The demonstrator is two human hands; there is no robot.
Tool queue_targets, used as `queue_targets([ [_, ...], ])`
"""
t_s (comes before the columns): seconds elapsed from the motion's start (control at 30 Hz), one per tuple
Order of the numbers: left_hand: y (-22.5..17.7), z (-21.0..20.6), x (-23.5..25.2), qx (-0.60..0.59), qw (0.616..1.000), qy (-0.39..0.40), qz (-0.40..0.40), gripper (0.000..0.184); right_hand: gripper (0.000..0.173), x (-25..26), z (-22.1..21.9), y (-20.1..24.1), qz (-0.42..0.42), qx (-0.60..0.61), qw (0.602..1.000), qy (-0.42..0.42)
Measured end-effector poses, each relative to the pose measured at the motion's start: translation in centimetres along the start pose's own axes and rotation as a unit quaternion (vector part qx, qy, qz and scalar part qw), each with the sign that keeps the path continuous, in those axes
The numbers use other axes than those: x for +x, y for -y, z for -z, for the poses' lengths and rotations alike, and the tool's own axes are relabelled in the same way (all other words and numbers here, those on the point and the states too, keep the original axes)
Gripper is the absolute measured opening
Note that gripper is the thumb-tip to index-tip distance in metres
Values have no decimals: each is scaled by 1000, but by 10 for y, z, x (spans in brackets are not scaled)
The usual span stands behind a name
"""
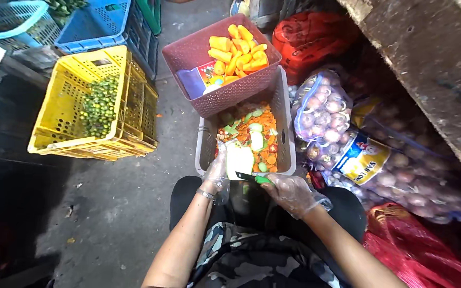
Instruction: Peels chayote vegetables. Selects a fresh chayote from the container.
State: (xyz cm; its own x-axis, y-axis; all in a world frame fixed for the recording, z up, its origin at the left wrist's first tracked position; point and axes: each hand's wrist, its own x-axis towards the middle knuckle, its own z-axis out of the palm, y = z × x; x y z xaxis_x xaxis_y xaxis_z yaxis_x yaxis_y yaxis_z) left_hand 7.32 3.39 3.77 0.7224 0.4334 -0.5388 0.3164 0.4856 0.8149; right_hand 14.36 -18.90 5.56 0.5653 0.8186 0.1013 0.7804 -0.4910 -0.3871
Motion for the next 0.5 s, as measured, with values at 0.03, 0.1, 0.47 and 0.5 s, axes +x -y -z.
queue_targets([
  [0.03,-2,-1,-2,-2,1000,5,-3,62,63,2,1,-1,0,-10,1000,-6],
  [0.1,-5,-3,-3,-12,1000,11,-4,62,63,8,6,-2,-16,-19,999,24],
  [0.47,7,-7,11,40,995,-20,-84,58,58,58,26,8,-205,31,940,269],
  [0.5,11,-7,14,67,990,-46,-111,58,57,61,24,12,-230,35,933,276],
])
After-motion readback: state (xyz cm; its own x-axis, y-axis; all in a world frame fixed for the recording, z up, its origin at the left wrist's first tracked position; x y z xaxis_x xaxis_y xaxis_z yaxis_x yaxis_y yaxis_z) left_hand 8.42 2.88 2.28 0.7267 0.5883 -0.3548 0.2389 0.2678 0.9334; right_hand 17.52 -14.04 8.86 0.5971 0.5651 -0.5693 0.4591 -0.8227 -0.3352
